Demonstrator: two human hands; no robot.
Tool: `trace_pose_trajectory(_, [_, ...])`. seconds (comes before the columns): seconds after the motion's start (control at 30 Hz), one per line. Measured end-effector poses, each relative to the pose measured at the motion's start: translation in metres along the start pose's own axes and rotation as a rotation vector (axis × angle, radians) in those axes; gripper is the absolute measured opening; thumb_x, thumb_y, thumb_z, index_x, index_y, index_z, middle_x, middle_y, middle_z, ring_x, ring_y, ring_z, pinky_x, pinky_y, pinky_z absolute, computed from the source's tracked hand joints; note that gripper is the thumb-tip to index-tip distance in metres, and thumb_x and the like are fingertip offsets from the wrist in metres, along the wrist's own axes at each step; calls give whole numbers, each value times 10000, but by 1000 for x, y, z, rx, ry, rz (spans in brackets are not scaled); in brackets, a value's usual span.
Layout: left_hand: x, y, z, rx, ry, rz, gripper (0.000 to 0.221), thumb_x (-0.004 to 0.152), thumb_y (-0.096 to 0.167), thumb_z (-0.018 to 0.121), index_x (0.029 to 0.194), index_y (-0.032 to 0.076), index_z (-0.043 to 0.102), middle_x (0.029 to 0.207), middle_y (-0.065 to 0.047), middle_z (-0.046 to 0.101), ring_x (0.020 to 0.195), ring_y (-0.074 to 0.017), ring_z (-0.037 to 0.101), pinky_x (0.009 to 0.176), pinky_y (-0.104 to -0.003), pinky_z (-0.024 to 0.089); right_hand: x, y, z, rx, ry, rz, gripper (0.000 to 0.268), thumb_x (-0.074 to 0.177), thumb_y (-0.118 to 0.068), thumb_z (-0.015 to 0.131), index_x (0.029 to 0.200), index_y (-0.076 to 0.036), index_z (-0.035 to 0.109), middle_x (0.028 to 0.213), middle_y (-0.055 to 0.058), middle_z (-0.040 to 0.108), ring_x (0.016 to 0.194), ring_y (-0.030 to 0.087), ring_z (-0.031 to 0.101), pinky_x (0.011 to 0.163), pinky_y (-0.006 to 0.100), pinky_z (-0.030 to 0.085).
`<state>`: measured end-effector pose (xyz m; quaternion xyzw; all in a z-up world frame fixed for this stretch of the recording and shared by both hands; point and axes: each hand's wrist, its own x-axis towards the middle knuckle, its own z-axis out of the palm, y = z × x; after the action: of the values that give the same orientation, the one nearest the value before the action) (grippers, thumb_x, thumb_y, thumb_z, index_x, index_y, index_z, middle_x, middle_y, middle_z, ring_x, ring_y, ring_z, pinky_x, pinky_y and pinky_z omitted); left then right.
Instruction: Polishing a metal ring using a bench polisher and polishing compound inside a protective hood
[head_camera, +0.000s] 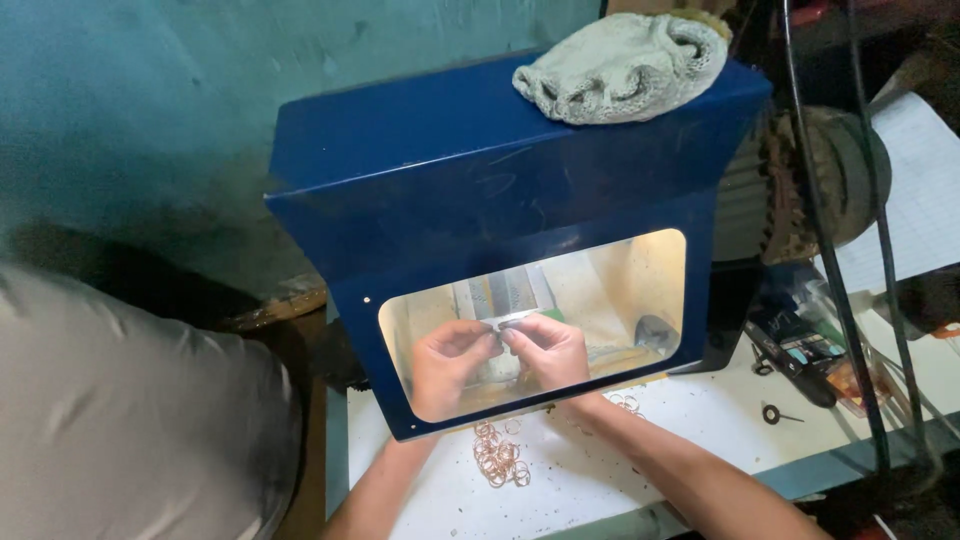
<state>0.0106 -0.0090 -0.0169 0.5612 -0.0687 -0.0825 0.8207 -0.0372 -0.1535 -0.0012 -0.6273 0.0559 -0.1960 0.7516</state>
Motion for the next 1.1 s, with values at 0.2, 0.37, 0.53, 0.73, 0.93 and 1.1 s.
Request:
trace_pose_trajectory(0.2, [2, -6, 14, -263, 164, -182, 163, 862, -7, 782, 1004, 18, 706, 906, -80, 733, 783, -202, 739, 811, -355, 654, -8, -16, 7, 102, -15, 183, 251, 882, -78, 763, 1125, -42, 813, 504, 117, 562, 419, 197, 596, 428, 279, 499])
trace_pose_trajectory(0.37, [6, -4, 21, -289, 196, -236, 180, 860, 3, 793, 1021, 20, 713, 923, -87, 729, 812, -222, 749, 847, -364, 647, 2, 34, -2, 261, 6, 271, 259, 893, -40, 724, 1141, 7, 783, 631, 118, 602, 470, 149, 542, 470, 304, 515])
trace_pose_trajectory(0.53, [10, -6, 13, -296, 206, -247, 232, 859, 22, 804, 1067, 8, 704, 947, -76, 704, 848, -221, 736, 899, -386, 631, 5, 49, 0, 361, -45, 317, 292, 903, -26, 716, 1187, 17, 767, 704, 119, 621, 524, 126, 497, 489, 305, 521])
trace_pose_trajectory(0.73, [7, 6, 2, -309, 138, -247, 274, 891, 34, 757, 1153, 3, 682, 970, -76, 699, 849, -173, 717, 883, -343, 630, -5, 15, 13, 399, -104, 325, 350, 893, -13, 699, 1239, 28, 738, 736, 116, 647, 514, 121, 516, 490, 294, 528])
trace_pose_trajectory(0.93, [6, -16, -16, -360, -36, -225, 304, 817, -4, 814, 1104, -23, 717, 962, -171, 748, 822, -270, 760, 772, -390, 666, -12, 21, 7, 186, -111, 139, 261, 872, 17, 737, 1126, -4, 794, 706, 152, 706, 487, 157, 596, 454, 295, 523])
trace_pose_trajectory(1.1, [6, -10, -2, -327, 14, -249, 215, 842, 3, 799, 1042, 24, 724, 928, -121, 757, 826, -271, 770, 778, -385, 664, -9, 21, 4, 131, -20, 146, 157, 879, -16, 759, 1021, -14, 825, 631, 135, 671, 431, 151, 584, 421, 293, 506])
